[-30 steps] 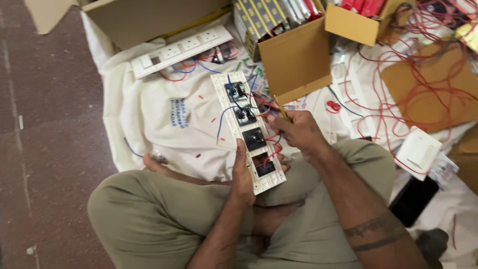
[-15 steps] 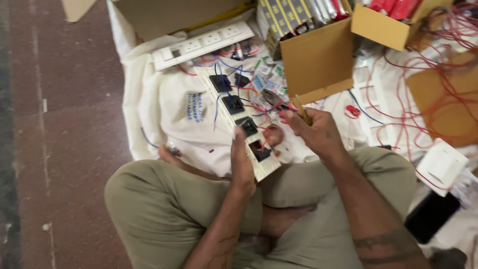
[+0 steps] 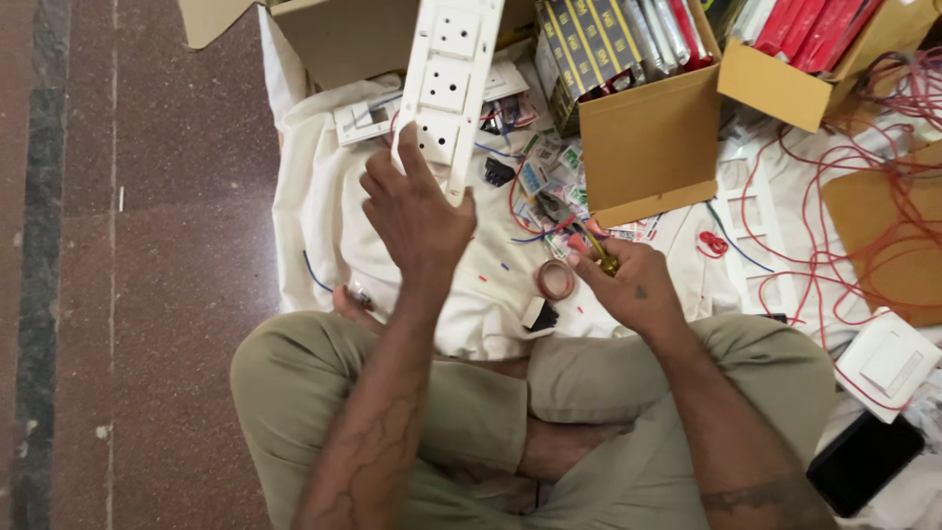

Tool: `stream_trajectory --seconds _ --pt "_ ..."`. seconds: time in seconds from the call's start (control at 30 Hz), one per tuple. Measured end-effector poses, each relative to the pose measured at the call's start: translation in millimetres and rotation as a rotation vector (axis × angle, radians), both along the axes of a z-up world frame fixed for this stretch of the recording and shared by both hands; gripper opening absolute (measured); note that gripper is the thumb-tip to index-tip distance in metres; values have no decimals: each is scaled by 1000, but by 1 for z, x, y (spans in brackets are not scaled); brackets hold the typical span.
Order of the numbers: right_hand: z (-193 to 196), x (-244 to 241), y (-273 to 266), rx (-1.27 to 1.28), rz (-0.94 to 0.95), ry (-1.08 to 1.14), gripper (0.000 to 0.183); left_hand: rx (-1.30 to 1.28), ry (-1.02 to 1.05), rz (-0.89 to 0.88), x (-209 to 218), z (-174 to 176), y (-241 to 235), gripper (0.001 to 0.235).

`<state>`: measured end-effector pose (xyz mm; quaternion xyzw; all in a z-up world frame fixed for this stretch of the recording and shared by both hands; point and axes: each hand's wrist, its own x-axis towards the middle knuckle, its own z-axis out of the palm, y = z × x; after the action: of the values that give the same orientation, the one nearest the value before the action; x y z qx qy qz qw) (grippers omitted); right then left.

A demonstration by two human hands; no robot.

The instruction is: The person wires electrical switches on a mounting plate using a screwdriver and pliers.

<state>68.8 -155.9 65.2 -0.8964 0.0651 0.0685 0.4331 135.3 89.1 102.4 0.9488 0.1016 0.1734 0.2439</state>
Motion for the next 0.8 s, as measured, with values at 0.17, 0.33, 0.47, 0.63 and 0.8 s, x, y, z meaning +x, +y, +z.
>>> stream_trajectory --seconds 0.17,0.33,0.47,0.63,0.8 --pt "-1 -1 2 -115 123 -83 37 167 -7 -80 25 -13 18 98" --pt "10 -14 -20 -23 29 -11 26 286 0 -283 57 -26 38 83" --pt "26 -68 -95 407 -192 -329 23 101 278 -918 68 -31 79 60" --pt "46 -171 -204 -129 -690 -273 32 128 650 -895 41 -19 117 62" --pt "7 -257 -243 -430 -697 120 30 213 876 -744 39 -16 105 63"
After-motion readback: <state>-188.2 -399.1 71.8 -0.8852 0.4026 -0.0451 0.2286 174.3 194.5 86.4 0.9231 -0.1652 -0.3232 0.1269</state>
